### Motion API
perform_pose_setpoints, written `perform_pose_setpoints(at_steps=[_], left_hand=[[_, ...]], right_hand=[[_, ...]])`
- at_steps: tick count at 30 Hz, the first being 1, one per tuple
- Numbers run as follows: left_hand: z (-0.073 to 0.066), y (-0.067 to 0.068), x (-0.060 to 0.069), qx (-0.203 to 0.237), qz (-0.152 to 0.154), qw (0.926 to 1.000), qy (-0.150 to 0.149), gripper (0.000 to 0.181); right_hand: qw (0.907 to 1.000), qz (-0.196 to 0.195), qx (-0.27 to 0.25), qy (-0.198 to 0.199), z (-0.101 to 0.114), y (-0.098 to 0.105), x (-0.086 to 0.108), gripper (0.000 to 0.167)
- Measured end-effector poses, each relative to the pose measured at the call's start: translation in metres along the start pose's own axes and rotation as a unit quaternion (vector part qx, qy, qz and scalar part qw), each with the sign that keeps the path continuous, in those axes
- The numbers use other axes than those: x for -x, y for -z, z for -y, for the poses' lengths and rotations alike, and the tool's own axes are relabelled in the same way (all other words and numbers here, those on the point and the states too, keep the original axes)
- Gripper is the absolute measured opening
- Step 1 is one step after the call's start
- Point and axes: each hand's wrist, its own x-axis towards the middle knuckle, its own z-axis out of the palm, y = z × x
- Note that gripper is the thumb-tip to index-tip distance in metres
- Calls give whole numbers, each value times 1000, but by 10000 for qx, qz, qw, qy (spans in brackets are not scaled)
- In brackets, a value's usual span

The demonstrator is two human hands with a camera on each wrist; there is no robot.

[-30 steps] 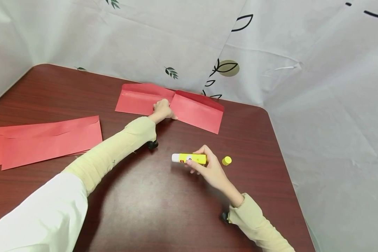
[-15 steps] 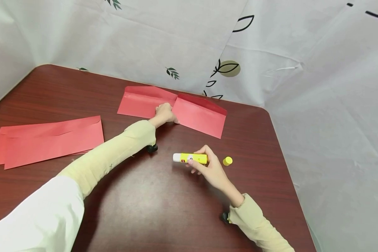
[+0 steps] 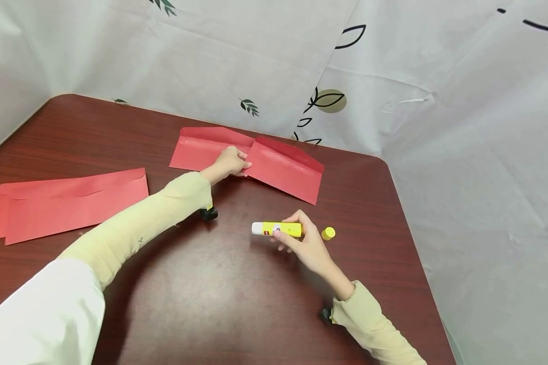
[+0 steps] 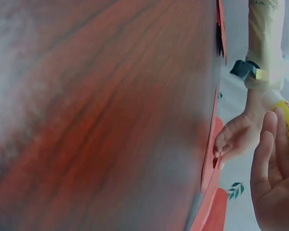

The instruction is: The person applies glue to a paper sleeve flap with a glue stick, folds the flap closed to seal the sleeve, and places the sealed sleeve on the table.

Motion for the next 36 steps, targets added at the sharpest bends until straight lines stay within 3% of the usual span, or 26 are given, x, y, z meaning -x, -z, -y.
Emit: perform_pose_setpoints(at_steps=[3, 8, 14, 24, 30, 36], left_hand=[[-1, 8, 8, 938, 316, 9950, 100, 50], [-2, 22, 28, 1522, 596, 9865, 122, 57], [9, 41, 57, 1520, 570, 9866, -139, 58], [46, 70, 107, 1327, 844, 9870, -340, 61], [62, 76, 129, 1492, 838, 9840, -496, 60], [77, 76, 144, 1570, 855, 9829, -443, 62]], right_hand=[[10000, -25, -29, 72, 0, 1, -1, 24], [9998, -11, -100, 142, 1, 1, -1, 22], [9997, 9, -193, 151, 2, -2, 0, 22], [9990, 59, -307, 316, 2, -1, -2, 21], [9987, 72, -351, 354, 4, -2, -2, 18], [9985, 133, -406, 344, 5, -4, -2, 20]])
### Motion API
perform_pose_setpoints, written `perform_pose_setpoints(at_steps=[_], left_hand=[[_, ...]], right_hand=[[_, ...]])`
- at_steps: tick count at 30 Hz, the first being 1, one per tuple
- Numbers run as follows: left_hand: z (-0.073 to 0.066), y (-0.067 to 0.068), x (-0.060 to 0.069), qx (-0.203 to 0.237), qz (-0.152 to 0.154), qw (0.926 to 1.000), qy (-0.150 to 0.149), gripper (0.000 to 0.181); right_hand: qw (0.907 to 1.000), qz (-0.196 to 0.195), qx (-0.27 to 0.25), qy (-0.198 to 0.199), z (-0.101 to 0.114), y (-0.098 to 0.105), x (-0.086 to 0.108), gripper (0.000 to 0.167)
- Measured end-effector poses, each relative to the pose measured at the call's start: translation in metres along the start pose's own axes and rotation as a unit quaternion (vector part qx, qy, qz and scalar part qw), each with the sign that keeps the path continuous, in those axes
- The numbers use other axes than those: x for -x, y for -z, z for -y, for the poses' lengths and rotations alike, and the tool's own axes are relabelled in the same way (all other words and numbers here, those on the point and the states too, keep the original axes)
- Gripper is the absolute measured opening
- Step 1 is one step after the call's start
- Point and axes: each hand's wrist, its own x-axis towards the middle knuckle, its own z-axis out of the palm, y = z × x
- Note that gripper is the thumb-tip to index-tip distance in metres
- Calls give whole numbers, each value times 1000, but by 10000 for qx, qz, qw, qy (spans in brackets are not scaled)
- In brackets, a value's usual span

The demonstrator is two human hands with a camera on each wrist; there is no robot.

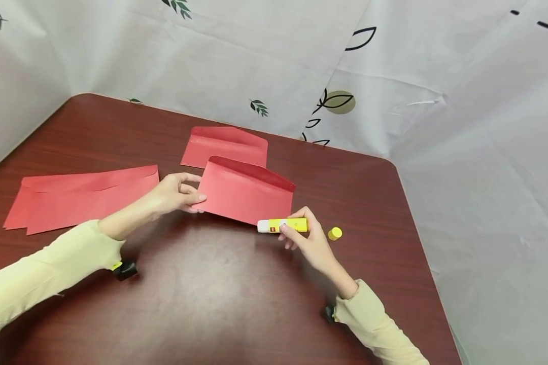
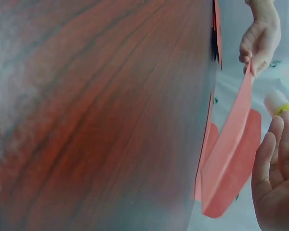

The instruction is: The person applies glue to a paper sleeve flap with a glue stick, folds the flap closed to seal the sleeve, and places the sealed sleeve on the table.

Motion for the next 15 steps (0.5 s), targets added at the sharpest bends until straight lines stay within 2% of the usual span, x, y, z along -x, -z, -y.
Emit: perform_pose_setpoints(at_steps=[7, 13, 15], left_hand=[[13, -3, 6, 37, -30, 10000, 59, 68], [23, -7, 9, 12, 159, 9995, 266, 70], [27, -8, 10, -122, 199, 9993, 298, 70]], right_hand=[[10000, -12, -37, -12, -1, -1, 0, 22], [9999, -22, -83, -76, -3, -1, -2, 20], [9999, -76, -99, -65, -4, -1, -2, 18]])
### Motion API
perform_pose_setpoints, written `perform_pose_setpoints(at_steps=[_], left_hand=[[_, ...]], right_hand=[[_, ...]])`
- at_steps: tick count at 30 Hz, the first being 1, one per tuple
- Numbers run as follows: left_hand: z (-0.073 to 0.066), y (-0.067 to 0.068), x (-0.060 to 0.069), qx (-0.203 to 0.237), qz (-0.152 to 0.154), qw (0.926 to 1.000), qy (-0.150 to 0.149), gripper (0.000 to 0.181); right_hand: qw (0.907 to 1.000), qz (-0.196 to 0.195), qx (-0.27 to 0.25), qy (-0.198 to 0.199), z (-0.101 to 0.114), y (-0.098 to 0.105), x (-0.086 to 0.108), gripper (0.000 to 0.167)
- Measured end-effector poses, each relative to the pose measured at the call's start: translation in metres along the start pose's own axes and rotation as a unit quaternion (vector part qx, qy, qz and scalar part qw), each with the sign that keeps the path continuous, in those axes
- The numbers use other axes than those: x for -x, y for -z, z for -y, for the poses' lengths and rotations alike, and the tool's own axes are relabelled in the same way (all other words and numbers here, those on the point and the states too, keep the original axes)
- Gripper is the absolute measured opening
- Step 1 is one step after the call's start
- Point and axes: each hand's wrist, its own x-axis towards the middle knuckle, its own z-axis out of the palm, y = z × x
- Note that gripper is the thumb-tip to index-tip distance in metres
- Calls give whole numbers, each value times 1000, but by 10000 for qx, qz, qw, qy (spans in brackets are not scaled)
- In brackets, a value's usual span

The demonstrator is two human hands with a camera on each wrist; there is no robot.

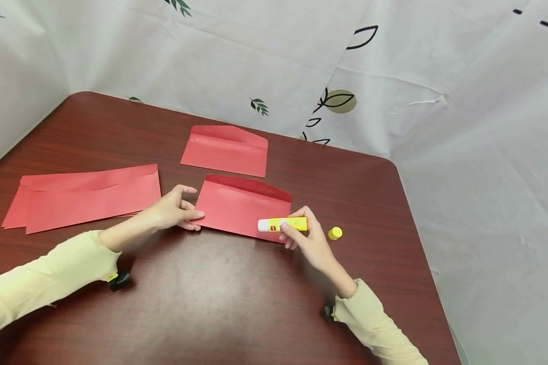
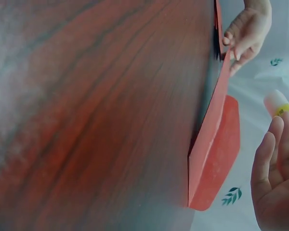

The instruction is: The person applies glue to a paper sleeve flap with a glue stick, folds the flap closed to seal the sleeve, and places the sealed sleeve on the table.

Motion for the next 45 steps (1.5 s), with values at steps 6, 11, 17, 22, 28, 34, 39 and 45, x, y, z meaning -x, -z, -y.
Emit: perform_pose_setpoints(at_steps=[6, 11, 17, 22, 28, 34, 39, 45], left_hand=[[5, -1, 5, -2386, -398, 9678, -694, 58], [-2, -8, 12, -4533, -1081, 8733, -1419, 40], [-8, -20, 13, -5394, -695, 7967, -2634, 33], [-1, -26, 9, -5746, 424, 7534, -3169, 45], [6, -29, 6, -5821, 1397, 7483, -2859, 53], [7, -27, 7, -5844, 1885, 7513, -2417, 59], [4, -27, 7, -5928, 1861, 7427, -2496, 57], [3, -26, 5, -5810, 1936, 7484, -2546, 57]], right_hand=[[9999, -147, -54, -4, 0, 0, -2, 14], [9996, -235, 100, -112, 2, -1, -7, 15], [9977, -308, 431, -423, 4, 1, -16, 20], [9893, -440, 1280, -545, 8, 5, -26, 27], [9075, -954, 4087, -179, 14, 9, -41, 33], [8511, -1213, 5099, 320, 8, 15, -60, 36], [8359, -1116, 5366, 297, 1, 20, -72, 34], [8431, -912, 5293, 279, -6, 21, -78, 29]])
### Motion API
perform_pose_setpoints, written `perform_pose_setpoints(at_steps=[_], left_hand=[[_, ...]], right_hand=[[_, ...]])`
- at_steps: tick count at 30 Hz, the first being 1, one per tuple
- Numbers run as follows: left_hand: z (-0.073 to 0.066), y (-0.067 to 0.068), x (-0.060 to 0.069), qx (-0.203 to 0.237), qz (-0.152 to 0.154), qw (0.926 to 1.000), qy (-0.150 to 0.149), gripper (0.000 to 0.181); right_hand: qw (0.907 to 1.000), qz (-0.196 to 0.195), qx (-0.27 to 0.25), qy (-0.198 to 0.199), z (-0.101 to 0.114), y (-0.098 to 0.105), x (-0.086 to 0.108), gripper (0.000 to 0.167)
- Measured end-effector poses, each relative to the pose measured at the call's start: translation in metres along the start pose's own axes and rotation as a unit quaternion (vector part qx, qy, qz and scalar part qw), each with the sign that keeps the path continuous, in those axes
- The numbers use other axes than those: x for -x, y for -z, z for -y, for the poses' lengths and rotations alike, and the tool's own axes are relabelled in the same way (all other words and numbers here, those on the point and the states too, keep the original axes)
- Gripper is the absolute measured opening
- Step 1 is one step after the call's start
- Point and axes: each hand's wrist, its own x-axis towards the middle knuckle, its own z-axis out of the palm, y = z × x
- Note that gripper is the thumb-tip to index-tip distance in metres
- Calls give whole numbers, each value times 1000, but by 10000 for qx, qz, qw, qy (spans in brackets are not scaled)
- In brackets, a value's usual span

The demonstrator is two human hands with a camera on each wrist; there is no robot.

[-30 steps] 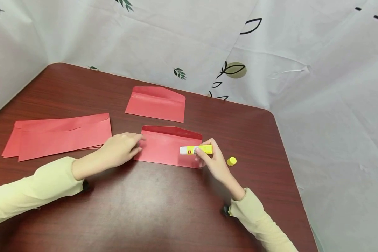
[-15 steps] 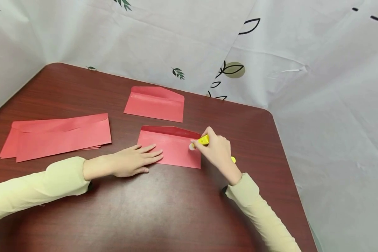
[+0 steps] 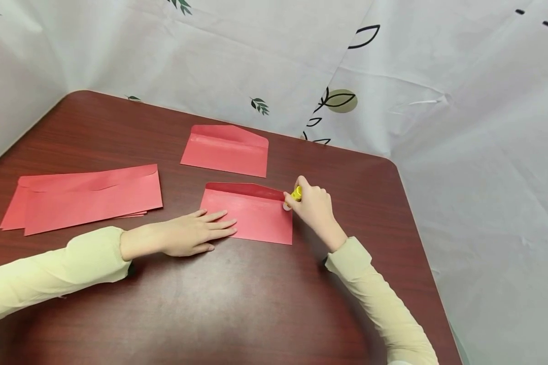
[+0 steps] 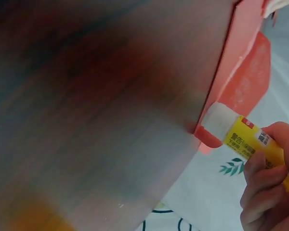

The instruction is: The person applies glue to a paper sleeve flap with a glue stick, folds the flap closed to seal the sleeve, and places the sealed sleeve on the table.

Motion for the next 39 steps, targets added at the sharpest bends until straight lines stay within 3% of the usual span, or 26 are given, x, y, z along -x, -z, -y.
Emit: perform_pose_setpoints(at_steps=[7, 14, 20, 33, 39], left_hand=[[0, 2, 1, 166, 4, 9999, -18, 57], [-1, 1, 1, 298, 25, 9995, 40, 57], [-2, 1, 0, 367, 6, 9993, 42, 56], [1, 3, 0, 447, 30, 9989, 112, 57], [1, 3, 0, 474, -61, 9989, 34, 56]], right_hand=[[9980, -219, -465, 366, 2, -8, -3, 20], [9957, -406, -449, 704, 6, -13, -7, 20], [9972, -175, -517, 509, 6, -12, -9, 20], [9938, 158, -953, 542, 15, -15, -17, 19], [9939, 277, -857, 642, 21, -18, -21, 21]])
